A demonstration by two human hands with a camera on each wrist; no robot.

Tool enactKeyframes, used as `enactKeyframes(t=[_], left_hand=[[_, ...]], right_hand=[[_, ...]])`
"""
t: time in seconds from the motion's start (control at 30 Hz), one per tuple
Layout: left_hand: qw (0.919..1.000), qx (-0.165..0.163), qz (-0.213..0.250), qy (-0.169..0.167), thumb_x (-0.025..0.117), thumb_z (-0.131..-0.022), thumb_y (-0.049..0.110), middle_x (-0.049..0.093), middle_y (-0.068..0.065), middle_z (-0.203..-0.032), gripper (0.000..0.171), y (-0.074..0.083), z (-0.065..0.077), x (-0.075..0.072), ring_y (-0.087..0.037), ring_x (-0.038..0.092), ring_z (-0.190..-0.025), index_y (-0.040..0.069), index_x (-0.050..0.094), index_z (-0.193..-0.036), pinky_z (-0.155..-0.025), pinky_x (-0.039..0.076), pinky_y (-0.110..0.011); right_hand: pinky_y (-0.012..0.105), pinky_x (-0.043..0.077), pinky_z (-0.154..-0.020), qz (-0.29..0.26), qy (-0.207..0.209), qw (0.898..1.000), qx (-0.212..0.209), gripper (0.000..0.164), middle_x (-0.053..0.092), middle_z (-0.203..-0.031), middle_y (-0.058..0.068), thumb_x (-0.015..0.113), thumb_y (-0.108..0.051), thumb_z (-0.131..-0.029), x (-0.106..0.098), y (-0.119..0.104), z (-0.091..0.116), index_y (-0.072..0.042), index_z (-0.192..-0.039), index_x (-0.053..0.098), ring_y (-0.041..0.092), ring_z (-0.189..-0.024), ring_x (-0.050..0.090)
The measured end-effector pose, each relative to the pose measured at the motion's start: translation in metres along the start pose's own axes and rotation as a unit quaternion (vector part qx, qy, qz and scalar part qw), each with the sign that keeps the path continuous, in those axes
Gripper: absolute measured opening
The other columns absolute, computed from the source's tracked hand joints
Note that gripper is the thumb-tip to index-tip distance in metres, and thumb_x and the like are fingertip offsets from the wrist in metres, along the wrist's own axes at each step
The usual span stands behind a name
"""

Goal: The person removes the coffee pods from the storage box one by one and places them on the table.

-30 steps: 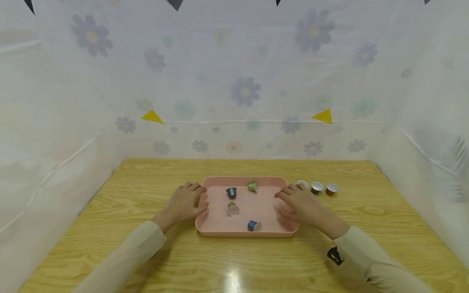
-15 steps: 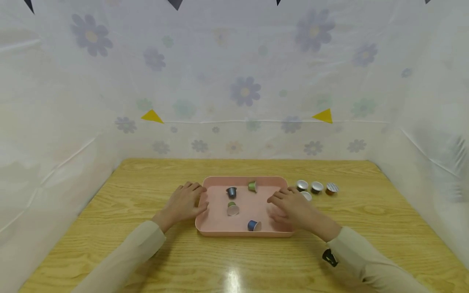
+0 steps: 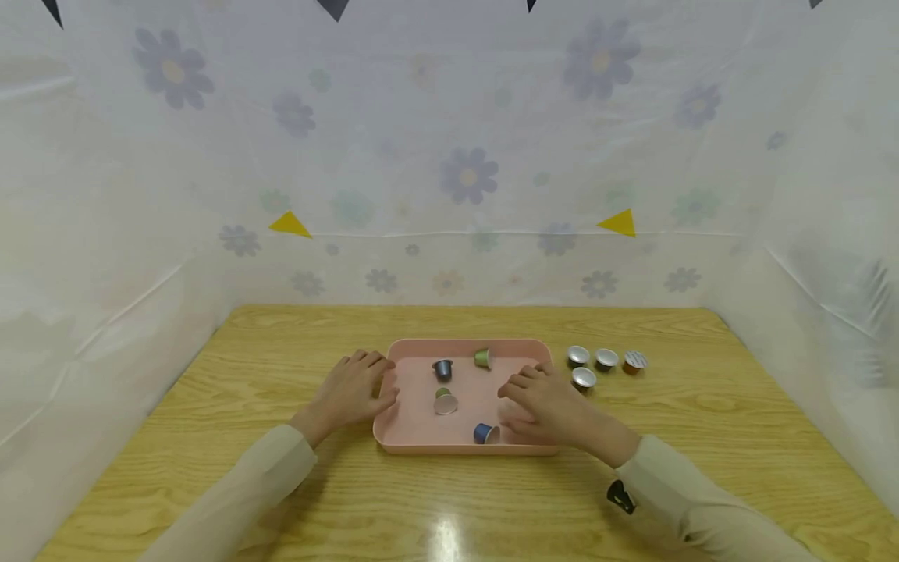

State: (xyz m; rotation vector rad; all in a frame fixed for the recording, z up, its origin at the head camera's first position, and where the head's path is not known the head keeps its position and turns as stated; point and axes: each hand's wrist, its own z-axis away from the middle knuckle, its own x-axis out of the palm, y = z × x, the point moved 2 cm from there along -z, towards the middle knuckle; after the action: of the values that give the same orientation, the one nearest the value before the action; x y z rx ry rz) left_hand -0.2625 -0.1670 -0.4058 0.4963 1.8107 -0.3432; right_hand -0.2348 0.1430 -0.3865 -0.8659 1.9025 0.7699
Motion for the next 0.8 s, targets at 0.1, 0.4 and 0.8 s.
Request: enactKeyframes(t=[0.1, 0.4, 0.8], left_hand=[[1.0000, 0.002, 0.000, 0.000, 0.056, -0.083, 0.044, 0.059, -0.004, -0.112, 0.045, 0.000, 0.000, 0.000, -0.024, 0.053, -0.102, 0.012, 0.061, -0.114, -0.084, 0.045, -0.045], [1.0000, 0.000, 0.005, -0.003, 0.056, -0.083, 0.043, 0.059, -0.004, -0.112, 0.044, 0.000, 0.001, 0.001, -0.025, 0.052, -0.103, 0.011, 0.061, -0.114, -0.084, 0.045, -0.045], [1.0000, 0.003, 0.006, 0.007, 0.058, -0.082, 0.041, 0.060, -0.004, -0.110, 0.043, 0.001, 0.000, -0.001, -0.025, 0.053, -0.100, 0.011, 0.062, -0.113, -0.083, 0.045, -0.045]], right_hand=[[0.037, 0.042, -0.079, -0.006, -0.004, 1.000, -0.003, 0.029, 0.064, -0.092, -0.006, 0.068, -0.037, -0.077, 0.001, -0.002, -0.002, -0.017, -0.098, 0.065, 0.015, -0.087, 0.056], [0.034, 0.041, -0.076, -0.008, -0.013, 1.000, -0.020, 0.031, 0.063, -0.091, -0.007, 0.067, -0.040, -0.078, 0.004, -0.010, -0.008, -0.018, -0.099, 0.064, 0.013, -0.086, 0.054], [0.035, 0.043, -0.083, -0.033, -0.079, 0.996, 0.002, 0.035, 0.063, -0.097, -0.007, 0.056, -0.048, -0.085, 0.001, -0.020, -0.015, -0.018, -0.103, 0.063, 0.013, -0.092, 0.055]])
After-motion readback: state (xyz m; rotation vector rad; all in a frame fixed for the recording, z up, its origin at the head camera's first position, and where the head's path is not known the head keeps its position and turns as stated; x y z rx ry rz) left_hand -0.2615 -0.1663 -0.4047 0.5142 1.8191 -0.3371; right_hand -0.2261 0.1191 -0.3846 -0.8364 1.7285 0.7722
